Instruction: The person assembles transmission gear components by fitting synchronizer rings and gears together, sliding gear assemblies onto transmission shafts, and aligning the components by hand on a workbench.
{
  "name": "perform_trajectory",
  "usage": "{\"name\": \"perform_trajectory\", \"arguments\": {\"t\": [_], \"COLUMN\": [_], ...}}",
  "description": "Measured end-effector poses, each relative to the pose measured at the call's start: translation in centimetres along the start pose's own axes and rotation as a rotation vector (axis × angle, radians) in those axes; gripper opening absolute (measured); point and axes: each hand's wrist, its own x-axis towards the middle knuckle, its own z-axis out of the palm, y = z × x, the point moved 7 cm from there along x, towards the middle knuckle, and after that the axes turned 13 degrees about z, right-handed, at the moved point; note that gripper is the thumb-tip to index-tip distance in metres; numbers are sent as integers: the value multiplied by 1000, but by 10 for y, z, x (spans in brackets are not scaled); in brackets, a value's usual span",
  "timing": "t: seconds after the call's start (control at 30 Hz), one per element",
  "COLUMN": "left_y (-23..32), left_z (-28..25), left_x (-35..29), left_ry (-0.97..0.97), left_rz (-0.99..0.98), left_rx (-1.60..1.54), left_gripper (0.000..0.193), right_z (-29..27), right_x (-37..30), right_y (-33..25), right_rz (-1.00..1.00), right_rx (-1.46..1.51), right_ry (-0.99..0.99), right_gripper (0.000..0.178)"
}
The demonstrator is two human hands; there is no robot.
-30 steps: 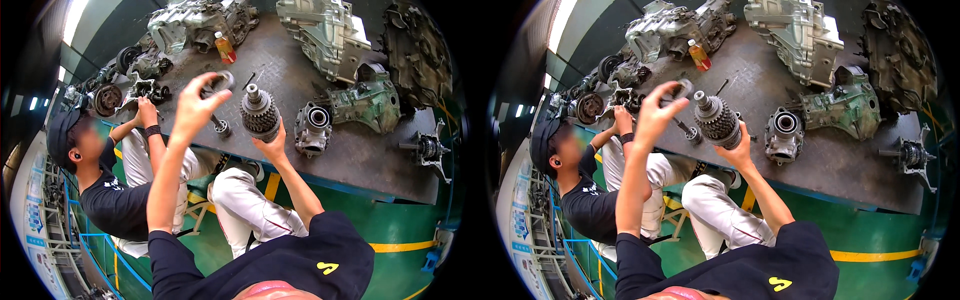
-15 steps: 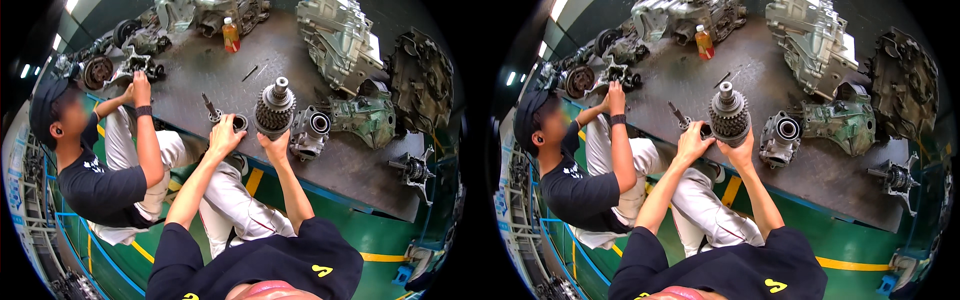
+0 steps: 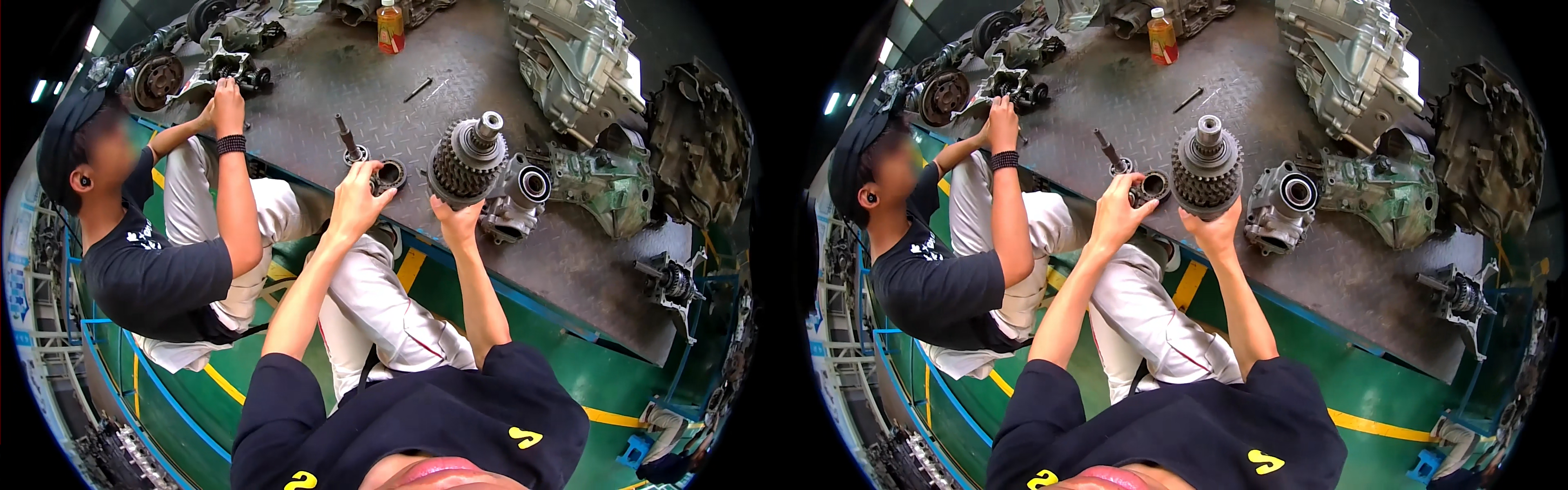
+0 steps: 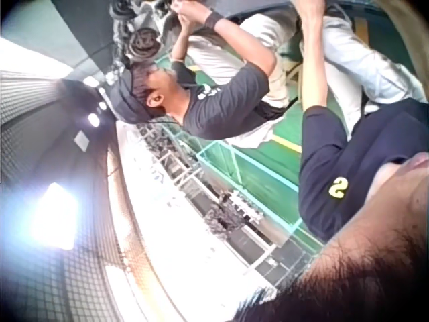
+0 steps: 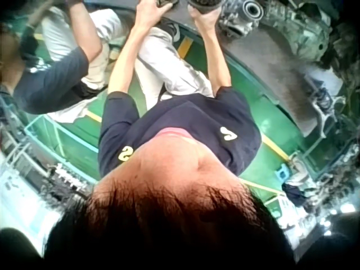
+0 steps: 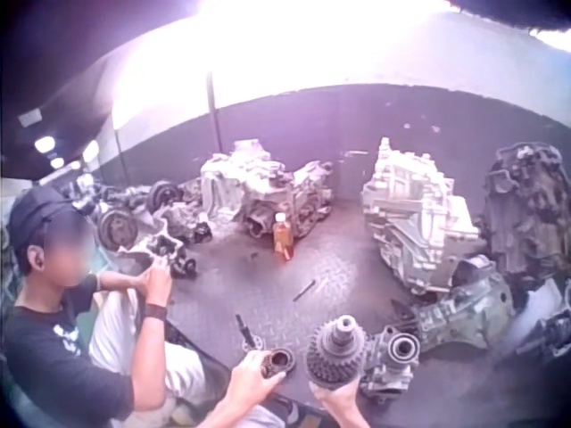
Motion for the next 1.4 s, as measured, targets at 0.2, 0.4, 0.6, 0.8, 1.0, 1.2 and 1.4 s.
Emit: {"name": "perform_trajectory", "arguments": {"t": [0.2,0.4,0.6,0.8,1.0,1.2,1.4], "left_y": [-40,-72,-92,-100,-20,64,37], "left_z": [-9,-22,-23,-25,-59,-1,107], "left_x": [-18,-10,6,6,-8,33,-8], "left_ry": [-23,78,84,56,364,316,407], "left_rz": [-65,-69,19,114,153,15,-197], "left_rx": [105,293,122,41,132,-833,-1141], "left_gripper": [41,43,50,52,39,26,28], "right_z": [2,1,-12,-20,0,4,2], "right_x": [-1,-3,0,-3,-1,4,0], "right_y": [-2,0,21,31,-2,-9,1], "right_rz": [31,60,132,153,8,28,116], "right_rx": [22,6,-8,-22,-148,-40,-34], "right_ry": [1,21,66,73,42,38,-28], "right_gripper": [60,59,59,56,51,66,64]}}
